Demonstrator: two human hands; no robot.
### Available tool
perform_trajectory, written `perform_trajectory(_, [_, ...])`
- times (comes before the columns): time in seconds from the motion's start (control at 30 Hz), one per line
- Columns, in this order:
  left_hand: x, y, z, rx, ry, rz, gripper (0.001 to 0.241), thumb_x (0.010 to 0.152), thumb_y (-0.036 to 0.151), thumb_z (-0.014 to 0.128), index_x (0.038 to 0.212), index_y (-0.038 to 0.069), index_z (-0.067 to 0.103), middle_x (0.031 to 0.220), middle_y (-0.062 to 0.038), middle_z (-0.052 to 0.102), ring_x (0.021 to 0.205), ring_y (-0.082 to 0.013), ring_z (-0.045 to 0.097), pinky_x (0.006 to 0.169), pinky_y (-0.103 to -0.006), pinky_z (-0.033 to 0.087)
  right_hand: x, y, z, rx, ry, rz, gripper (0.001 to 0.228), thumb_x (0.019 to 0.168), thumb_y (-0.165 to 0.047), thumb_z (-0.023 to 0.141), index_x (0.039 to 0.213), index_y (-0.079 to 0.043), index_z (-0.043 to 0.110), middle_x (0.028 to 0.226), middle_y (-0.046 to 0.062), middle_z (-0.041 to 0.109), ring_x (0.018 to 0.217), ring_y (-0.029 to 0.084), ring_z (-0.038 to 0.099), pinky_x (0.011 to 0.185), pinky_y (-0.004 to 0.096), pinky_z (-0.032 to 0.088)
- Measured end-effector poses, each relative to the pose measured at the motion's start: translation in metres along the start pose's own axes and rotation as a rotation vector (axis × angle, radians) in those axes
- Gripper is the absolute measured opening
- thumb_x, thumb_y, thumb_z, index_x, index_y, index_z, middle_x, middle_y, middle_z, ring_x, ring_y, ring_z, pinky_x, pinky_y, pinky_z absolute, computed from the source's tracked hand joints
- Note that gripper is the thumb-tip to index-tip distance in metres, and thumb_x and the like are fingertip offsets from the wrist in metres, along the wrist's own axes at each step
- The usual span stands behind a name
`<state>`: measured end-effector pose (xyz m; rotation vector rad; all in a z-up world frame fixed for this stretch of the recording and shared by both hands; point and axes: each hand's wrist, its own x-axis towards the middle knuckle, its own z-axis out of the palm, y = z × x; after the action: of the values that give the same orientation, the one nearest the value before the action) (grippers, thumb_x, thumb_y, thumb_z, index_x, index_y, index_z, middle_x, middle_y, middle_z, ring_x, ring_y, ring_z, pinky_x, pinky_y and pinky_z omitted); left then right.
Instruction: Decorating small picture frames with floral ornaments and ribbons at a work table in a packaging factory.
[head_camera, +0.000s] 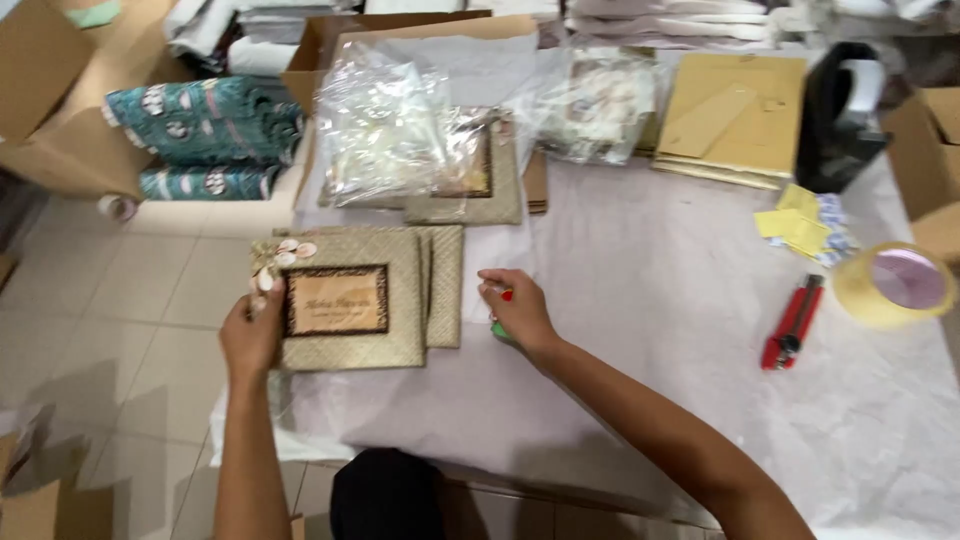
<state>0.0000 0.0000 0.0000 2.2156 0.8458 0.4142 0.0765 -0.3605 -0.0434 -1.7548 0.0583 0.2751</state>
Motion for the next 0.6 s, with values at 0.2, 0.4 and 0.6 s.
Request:
perform_trajectory(0.2, [0.029, -0.007, 0.002, 0.274, -0.077, 0.040, 0.070, 0.094, 0.071, 0.060, 0.105, 0.004, 0.077, 0.098, -0.021, 0.076, 0.096, -0.0356, 0.068, 0.083, -0.0449, 0.046, 0.042, 0.036, -0.113, -0.140, 0.397, -0.284, 0.027, 0.084, -0.009, 0.063, 0.105, -0.016, 0.079, 0.105, 0.001, 0.075, 0.102, 0.016, 0.068, 0.095, 0.028, 0.050])
perform_trajectory(0.4, [0.030, -0.041, 0.013, 0.604, 0.306, 0.538, 0.077, 0.105, 0.061, 0.068, 0.136, -0.010, 0.068, 0.116, -0.030, 0.069, 0.108, -0.0465, 0.061, 0.086, -0.0558, 0.047, 0.091, 0.050, -0.265, -0.556, 0.625, -0.337, 0.029, 0.089, -0.005, 0.065, 0.113, -0.017, 0.076, 0.105, 0.002, 0.070, 0.099, 0.024, 0.065, 0.091, 0.038, 0.051])
perform_trajectory(0.6, [-0.195, 0.177, 0.074, 0.070, -0.534, 0.098, 0.093, 0.083, 0.038, 0.068, 0.163, 0.024, 0.022, 0.166, -0.008, 0.028, 0.152, -0.0265, 0.029, 0.121, -0.0470, 0.026, 0.112, 0.019, -0.327, -1.042, 0.606, -0.295, 0.052, 0.092, -0.020, 0.070, 0.142, -0.011, 0.058, 0.135, 0.011, 0.055, 0.084, 0.039, 0.068, 0.062, 0.053, 0.052])
